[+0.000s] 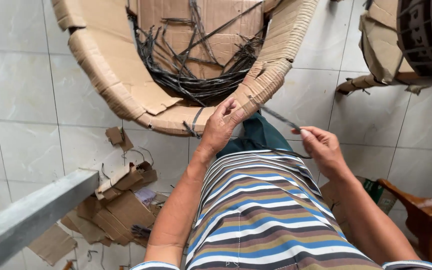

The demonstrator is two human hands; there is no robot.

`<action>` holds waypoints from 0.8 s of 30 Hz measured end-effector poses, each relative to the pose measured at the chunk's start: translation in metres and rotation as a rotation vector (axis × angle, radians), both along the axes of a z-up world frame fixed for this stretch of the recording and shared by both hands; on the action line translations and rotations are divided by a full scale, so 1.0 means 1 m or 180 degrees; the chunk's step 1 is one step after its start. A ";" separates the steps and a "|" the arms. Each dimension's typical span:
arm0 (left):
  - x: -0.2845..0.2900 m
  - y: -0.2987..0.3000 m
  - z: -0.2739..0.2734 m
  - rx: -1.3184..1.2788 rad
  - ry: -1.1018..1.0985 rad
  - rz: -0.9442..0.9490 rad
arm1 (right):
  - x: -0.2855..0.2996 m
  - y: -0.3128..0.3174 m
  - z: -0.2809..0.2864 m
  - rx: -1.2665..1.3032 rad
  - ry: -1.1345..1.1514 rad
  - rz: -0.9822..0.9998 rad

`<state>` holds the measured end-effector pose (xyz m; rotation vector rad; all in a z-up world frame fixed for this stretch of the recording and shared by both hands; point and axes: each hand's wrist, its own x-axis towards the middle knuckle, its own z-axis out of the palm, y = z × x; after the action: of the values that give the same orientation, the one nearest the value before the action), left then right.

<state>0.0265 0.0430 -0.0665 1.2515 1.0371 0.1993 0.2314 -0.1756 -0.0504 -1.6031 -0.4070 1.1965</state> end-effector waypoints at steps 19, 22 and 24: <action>0.124 0.011 -0.114 0.1901 0.1264 -0.1940 | 0.078 -0.111 -0.256 -0.2073 -0.0259 -0.2142; 0.117 0.010 -0.127 0.2209 0.1278 -0.1851 | 0.077 -0.104 -0.283 -0.2284 -0.0229 -0.2142; 0.118 0.008 -0.116 0.2148 0.1334 -0.1857 | 0.070 -0.092 -0.288 -0.2467 -0.0218 -0.2030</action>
<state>0.1440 0.0510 -0.1829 2.2256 0.9308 -0.1954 0.3015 -0.2678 -0.3388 -2.1922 0.5787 0.8243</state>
